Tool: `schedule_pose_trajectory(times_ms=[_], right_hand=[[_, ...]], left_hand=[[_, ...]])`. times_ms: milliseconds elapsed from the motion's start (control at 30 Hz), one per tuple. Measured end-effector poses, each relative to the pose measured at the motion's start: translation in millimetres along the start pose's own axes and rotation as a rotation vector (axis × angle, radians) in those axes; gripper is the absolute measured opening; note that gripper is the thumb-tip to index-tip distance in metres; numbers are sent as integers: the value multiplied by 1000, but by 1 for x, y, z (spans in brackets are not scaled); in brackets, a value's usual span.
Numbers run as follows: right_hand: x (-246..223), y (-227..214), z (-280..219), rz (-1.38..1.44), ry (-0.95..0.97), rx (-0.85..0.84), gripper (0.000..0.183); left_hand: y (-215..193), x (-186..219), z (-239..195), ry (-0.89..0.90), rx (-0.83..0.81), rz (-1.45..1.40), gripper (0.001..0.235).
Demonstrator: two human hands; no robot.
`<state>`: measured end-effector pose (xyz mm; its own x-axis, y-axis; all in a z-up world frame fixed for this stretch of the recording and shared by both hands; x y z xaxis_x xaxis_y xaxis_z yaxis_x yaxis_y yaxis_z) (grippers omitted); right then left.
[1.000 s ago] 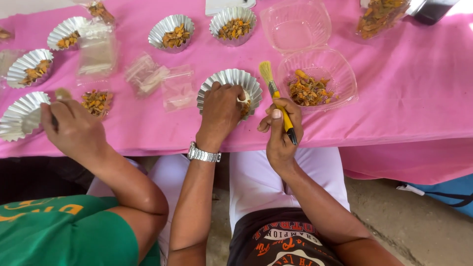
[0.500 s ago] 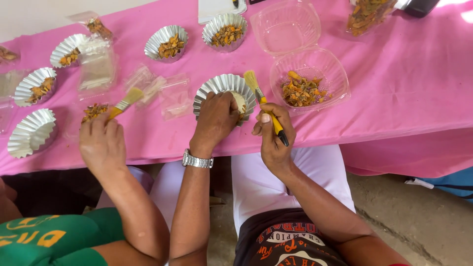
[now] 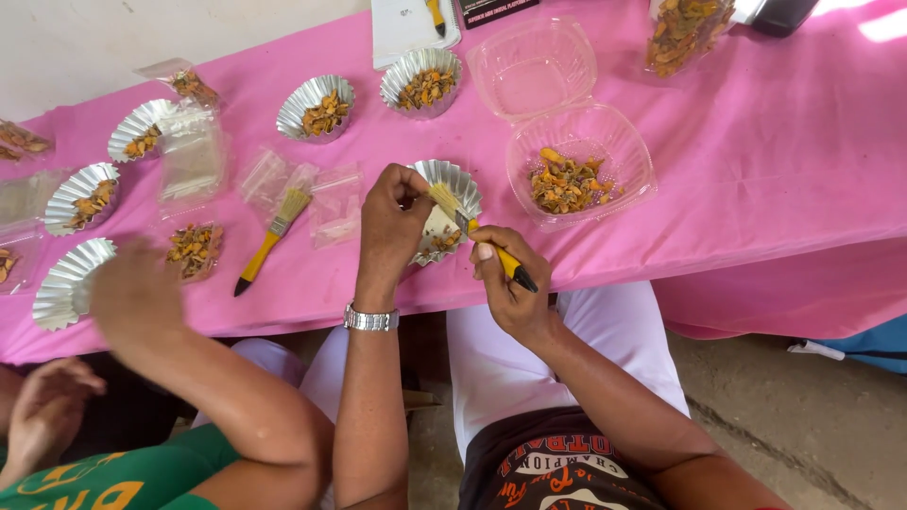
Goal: The person uses a brush to sweep dried fruit pieces from a paper cup into a plastic container, then transfers the pieces into a small plastic bag. The person repeats this process with multiple cups and bags on a pink tablecloth.
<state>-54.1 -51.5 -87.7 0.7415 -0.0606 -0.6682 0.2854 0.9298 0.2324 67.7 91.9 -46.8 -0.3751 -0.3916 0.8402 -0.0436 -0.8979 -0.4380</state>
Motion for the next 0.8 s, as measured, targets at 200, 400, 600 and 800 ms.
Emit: schedule_pose_trajectory(times_ms=[200,400,600,800], right_hand=[[6,-8,-1,37,-13,76,20],[4,-6,0,-1,-60,57,20],[3,-5,1,28,-52,53,19],[-2,-2,1,61,-75,-29,18]], left_hand=[[-3,11,-5,50,-26,401,17],[9,-26,-19,217,-132,754,4],[18,-32,-17,261,-184,778,6],[-9,1,-10,26,-41,389,7]])
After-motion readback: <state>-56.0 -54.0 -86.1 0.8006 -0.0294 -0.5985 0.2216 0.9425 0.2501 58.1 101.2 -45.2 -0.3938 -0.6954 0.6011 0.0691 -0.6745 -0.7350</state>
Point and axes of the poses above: each hand's wrist, its own z-axis towards the middle knuckle, its own y-axis out of the palm, x = y × z, the point moved 7 cm from there along z, towards the middle knuckle, and after that the axes turned 4 degrees about y, right-handed, at the moved point
